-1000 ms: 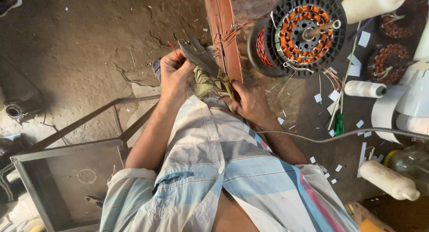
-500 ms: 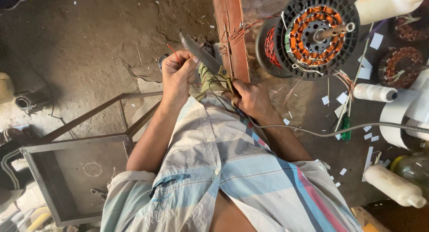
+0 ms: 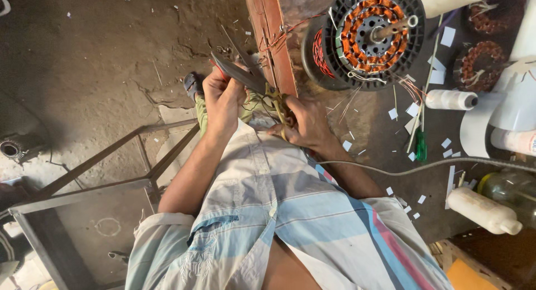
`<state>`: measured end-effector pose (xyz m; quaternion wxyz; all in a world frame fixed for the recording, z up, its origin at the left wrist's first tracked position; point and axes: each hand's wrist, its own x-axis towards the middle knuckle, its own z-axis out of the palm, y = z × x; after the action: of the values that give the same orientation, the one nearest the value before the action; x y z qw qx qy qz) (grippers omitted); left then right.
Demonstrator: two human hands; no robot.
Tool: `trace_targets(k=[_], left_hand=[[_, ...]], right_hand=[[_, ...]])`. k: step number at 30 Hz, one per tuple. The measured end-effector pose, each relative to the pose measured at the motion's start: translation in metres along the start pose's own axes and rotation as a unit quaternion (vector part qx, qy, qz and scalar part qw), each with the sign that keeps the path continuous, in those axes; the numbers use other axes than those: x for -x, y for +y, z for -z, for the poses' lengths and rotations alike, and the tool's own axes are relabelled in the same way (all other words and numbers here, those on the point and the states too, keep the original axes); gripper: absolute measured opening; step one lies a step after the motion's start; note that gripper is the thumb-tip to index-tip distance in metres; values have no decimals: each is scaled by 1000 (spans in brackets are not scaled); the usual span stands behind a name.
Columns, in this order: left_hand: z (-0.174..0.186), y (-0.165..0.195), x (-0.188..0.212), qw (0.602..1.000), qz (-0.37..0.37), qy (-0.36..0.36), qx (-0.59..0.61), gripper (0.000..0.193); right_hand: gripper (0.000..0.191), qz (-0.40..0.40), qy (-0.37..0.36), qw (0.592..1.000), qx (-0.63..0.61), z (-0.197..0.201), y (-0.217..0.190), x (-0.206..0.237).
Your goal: The person winds copper wire around a motor stator, trims excess wire with shears, and inserts small white insulating pieces into the stator slots. The person repeatedly adjusts the stator and wires by hand while working at a cluttered workbench.
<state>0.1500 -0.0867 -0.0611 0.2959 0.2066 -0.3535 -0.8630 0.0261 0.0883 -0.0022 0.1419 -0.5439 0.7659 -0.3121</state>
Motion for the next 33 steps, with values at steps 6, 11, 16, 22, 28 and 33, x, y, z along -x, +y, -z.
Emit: trace_targets(k=[6,11,16,22,28,33], left_hand=[[-10,-7,13,999,-9,-11,-32,16],[-15,-6,15,999,-4,13,-52,14],[-17,-5,15,999,5,5,-42,13],[-16,-9,17,999,18,18,-30,11],[-13,-8,16,999,30,21,-27,12],[-11,-6,13,998,49,32,-39,12]], right_hand=[[64,-23,3,1000,-7,1,-2,0],[66,23,21,999,-9,4,2,-2],[62,13,10,1000,-23,6,6,0],[44,-37,-12,999,38,0,8,1],[40,-22,18,996,88,-10,16,0],[29,1,31,996,82,-20,26,3]])
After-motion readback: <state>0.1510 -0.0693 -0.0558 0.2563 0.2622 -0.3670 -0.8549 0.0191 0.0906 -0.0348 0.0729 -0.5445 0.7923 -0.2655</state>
